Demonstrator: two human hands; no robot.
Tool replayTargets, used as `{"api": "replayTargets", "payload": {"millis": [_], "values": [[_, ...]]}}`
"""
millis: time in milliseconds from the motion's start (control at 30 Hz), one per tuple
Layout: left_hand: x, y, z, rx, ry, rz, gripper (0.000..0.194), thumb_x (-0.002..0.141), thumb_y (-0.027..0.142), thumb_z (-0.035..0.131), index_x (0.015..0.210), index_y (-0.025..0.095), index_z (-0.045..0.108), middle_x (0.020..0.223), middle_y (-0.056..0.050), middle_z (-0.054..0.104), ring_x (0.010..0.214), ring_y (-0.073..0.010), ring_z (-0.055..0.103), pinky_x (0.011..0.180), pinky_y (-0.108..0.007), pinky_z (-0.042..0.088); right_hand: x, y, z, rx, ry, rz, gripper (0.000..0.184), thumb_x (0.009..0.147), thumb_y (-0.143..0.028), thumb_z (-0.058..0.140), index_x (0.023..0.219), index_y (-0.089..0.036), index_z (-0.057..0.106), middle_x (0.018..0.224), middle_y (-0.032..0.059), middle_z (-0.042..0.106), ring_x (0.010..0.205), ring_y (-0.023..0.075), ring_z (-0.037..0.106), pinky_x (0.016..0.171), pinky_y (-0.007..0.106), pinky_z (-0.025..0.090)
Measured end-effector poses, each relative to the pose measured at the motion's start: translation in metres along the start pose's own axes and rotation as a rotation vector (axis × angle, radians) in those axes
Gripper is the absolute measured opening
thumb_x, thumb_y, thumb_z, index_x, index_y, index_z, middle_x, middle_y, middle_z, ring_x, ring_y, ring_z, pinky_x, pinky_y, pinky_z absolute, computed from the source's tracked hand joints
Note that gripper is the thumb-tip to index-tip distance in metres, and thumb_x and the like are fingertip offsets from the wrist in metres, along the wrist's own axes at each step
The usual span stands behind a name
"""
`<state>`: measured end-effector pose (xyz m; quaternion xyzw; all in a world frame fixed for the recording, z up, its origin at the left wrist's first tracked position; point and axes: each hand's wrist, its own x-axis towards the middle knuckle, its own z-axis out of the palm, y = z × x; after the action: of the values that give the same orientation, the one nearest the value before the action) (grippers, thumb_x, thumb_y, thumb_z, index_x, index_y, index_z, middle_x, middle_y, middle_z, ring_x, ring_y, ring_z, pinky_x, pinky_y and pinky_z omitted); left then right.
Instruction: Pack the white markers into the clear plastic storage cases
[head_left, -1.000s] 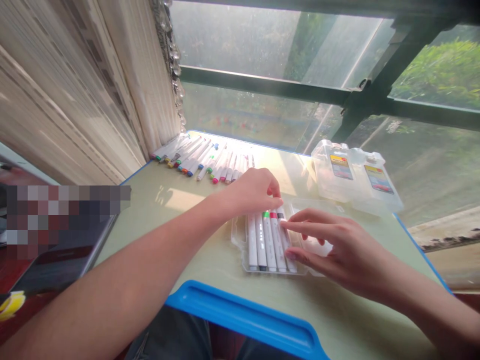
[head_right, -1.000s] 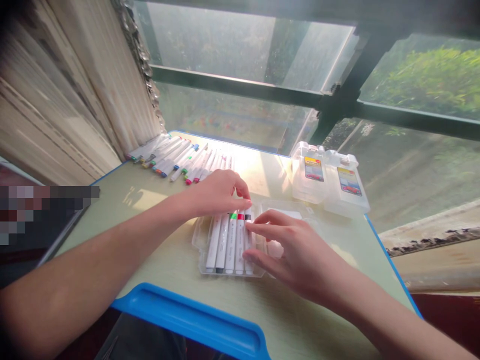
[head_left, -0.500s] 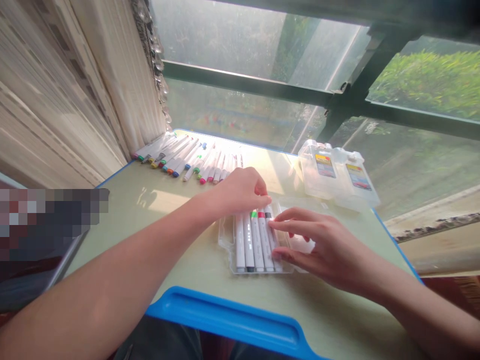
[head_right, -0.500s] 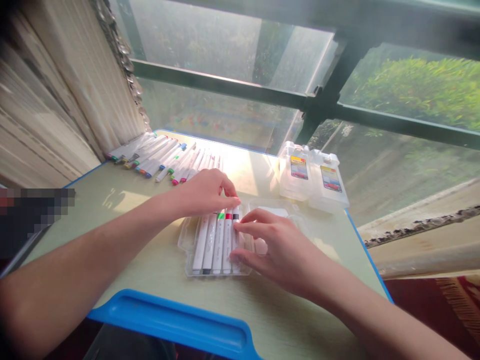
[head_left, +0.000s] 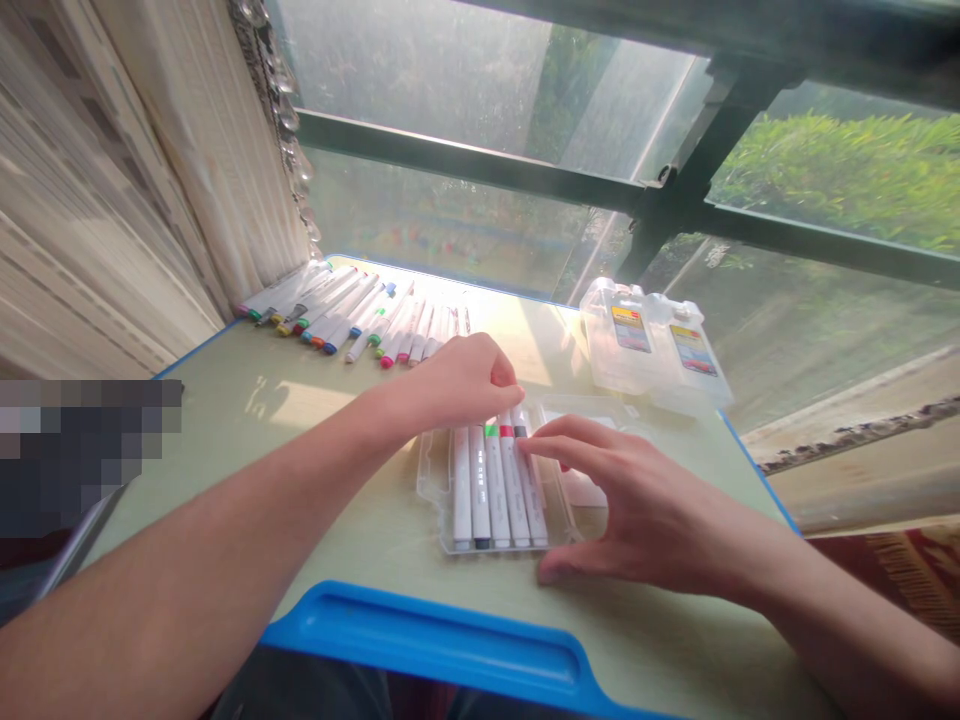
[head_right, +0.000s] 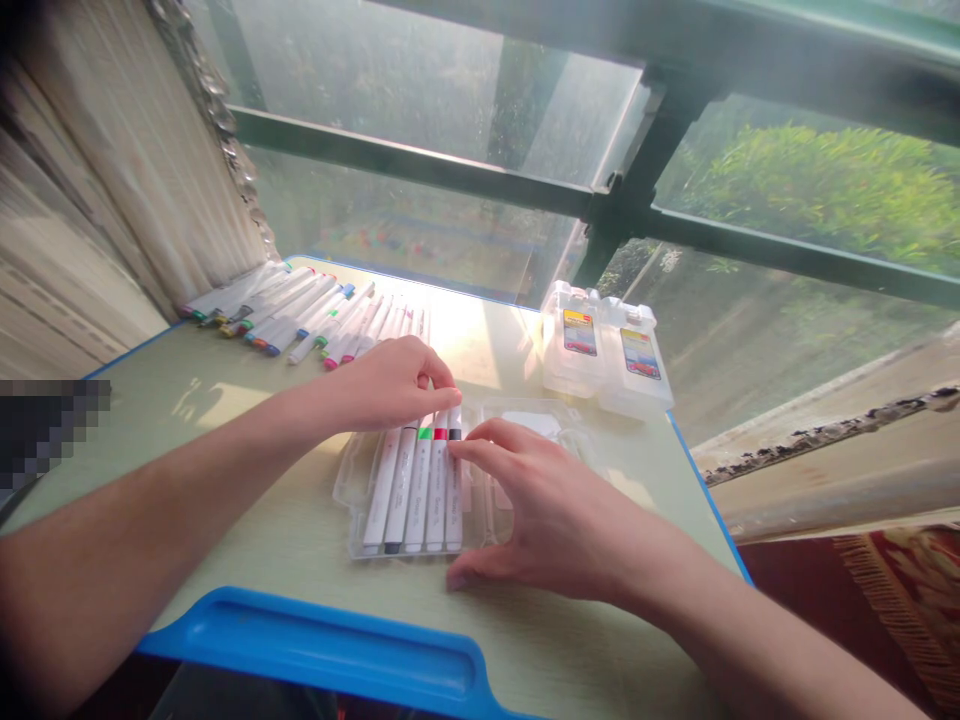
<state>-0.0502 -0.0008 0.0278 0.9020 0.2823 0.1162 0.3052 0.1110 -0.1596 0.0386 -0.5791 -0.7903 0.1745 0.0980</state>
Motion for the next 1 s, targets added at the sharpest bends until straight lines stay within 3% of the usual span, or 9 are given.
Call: {"api": "replayTargets", "payload": {"millis": [200,333,567,867,1000], "values": [[0.001,-0.004,0.0,-0.031,-0.017,-0.003,0.032,0.076,0.031,0.054,0.05,0.018,0.04,0.052,0.003,0.03,0.051,-0.0092,0.028,0.053,-0.031,0.017,0.001,0.0,0.003,-0.049,0.029,0.017,0.088,0.07,-0.059,0.079,0.145,-0.023,0.048,0.128,0.0114,0.062,0.103,0.0263,0.066,0.09,0.042,0.056],[0.001,-0.008,-0.001,-0.056,-0.025,-0.003,0.034,0.076,0.033,0.054,0.051,0.019,0.035,0.054,0.003,0.026,0.052,-0.0094,0.025,0.053,-0.03,0.017,0.0,0.0,0.004,-0.05,0.047,-0.005,0.088,0.071,-0.059,0.079,0.145,-0.024,0.047,0.128,0.0108,0.062,0.102,0.0259,0.066,0.089,0.041,0.056],[0.002,-0.008,-0.001,-0.074,-0.031,-0.003,0.036,0.076,0.034,0.054,0.051,0.02,0.033,0.054,0.004,0.024,0.053,-0.0095,0.023,0.052,-0.03,0.016,0.0,0.001,0.005,-0.024,0.046,-0.017,0.075,0.07,-0.06,0.079,0.132,-0.022,0.06,0.131,0.0099,0.06,0.109,0.0254,0.065,0.093,0.038,0.055],[0.001,-0.009,-0.001,-0.052,-0.053,0.002,0.033,0.077,0.034,0.054,0.052,0.019,0.041,0.054,0.003,0.03,0.052,-0.0095,0.026,0.051,-0.031,0.016,0.001,0.001,0.005,-0.011,0.039,-0.019,0.073,0.071,-0.059,0.079,0.131,-0.022,0.06,0.133,0.0113,0.06,0.111,0.0267,0.065,0.093,0.04,0.056],[-0.001,-0.002,-0.004,0.001,-0.022,0.005,0.033,0.077,0.029,0.054,0.051,0.019,0.037,0.054,0.003,0.026,0.052,-0.0093,0.023,0.053,-0.032,0.015,0.002,0.002,0.004,-0.001,0.04,-0.016,0.072,0.072,-0.058,0.079,0.131,-0.022,0.059,0.133,0.0115,0.06,0.111,0.0265,0.065,0.093,0.04,0.056]]}}
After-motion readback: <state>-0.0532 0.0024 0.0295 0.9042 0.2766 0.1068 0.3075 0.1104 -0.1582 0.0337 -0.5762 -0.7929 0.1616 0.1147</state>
